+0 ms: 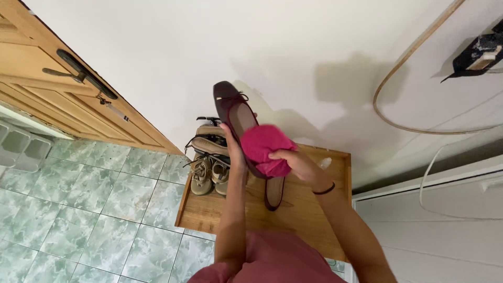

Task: Cleaning a pair of shoes with a cloth and placing them on a shoe rack.

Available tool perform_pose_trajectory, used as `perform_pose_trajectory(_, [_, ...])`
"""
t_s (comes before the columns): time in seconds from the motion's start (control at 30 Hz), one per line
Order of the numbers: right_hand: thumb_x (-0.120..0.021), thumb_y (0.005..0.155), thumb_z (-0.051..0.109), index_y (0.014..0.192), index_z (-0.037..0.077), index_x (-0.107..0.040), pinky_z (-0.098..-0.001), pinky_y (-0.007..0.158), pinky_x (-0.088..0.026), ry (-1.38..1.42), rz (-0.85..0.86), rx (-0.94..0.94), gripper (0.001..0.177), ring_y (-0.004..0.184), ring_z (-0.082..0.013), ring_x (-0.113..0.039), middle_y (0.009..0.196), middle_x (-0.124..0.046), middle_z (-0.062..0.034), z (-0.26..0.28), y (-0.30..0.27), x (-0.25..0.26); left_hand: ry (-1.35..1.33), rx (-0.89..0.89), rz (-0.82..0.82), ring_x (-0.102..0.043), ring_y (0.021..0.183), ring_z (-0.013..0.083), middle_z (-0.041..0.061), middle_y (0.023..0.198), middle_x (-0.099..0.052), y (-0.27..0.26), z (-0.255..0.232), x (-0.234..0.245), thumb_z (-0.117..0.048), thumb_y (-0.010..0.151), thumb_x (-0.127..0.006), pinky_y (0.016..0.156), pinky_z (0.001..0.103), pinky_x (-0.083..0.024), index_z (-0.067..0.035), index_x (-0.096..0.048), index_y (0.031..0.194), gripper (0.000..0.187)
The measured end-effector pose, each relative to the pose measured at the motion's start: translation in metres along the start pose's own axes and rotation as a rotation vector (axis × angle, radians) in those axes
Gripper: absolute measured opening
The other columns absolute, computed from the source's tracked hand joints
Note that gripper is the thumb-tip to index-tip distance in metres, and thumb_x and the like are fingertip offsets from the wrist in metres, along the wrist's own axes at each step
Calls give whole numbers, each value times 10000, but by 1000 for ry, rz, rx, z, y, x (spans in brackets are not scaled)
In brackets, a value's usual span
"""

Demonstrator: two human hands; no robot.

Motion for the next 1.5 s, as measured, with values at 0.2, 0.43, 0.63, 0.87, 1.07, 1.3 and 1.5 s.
perform_pose_trajectory(0.2, [-494,1018,228,1521,110,-405,-271,664,-687,-512,64,36,524,730,-202,-738,1268,-529,-179,57,-11,-58,121,-71,97,-344,1456,351,219,1588,-345,161,199,115,-821,1001,-266,1205,498,-270,-92,-360,1580,936])
perform_pose_trajectory(0.43, [-707,843,46,1270,53,-722,-494,922,-557,-457,146,7,427,866,-326,-762,935,-756,-168,-24,-4,-4,95,-39,14,-136,1546,379,188,1687,-75,-33,-33,7,-813,896,-319,1259,517,-123,-103,-92,1634,1049])
perform_pose_trajectory(0.63, [-852,774,127,1192,80,-676,-478,908,-477,53,-449,165,456,1014,-324,-657,1088,-703,-137,31,9,14,43,78,45,-220,1515,436,235,1660,-162,-44,-46,-3,-843,837,-328,1217,572,-233,-106,-118,1634,1105])
perform_pose_trajectory(0.87, [-735,918,265,1195,113,-676,-496,894,-499,-1356,-120,1311,321,1215,-393,-597,1239,-632,-166,117,-21,-101,216,-43,189,-208,1516,424,221,1669,-132,-15,-11,14,-784,933,-293,1204,599,-219,-97,-138,1630,992])
perform_pose_trajectory(1.07, [-710,831,173,881,87,-722,-441,751,-444,-1927,-161,1097,101,1076,-350,-582,1013,-656,-151,61,-11,-100,313,-298,199,-255,1503,367,180,1654,-219,34,30,51,-578,1083,-249,1228,546,-202,-100,-222,1622,722])
perform_pose_trajectory(1.3, [-701,719,12,612,70,-660,-428,651,-410,-1406,535,564,128,694,-305,-497,560,-505,-48,11,11,-69,326,-484,203,-306,1465,405,226,1642,-245,43,40,77,-509,1105,-279,1189,577,-243,-122,-196,1638,664])
perform_pose_trajectory(1.5, [-532,832,53,1015,45,-758,-346,578,-437,-1086,723,-222,291,615,-181,-561,731,-670,-21,-8,22,-42,376,-487,287,-386,1428,342,171,1613,-342,40,44,67,-496,1111,-248,1162,565,-315,-177,-259,1629,608])
Point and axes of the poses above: each hand's wrist, its own y-axis towards the middle knuckle, its own x-axis out of the back of the hand, z = x × y, the point moved 5 cm from there along y, towards the middle knuckle
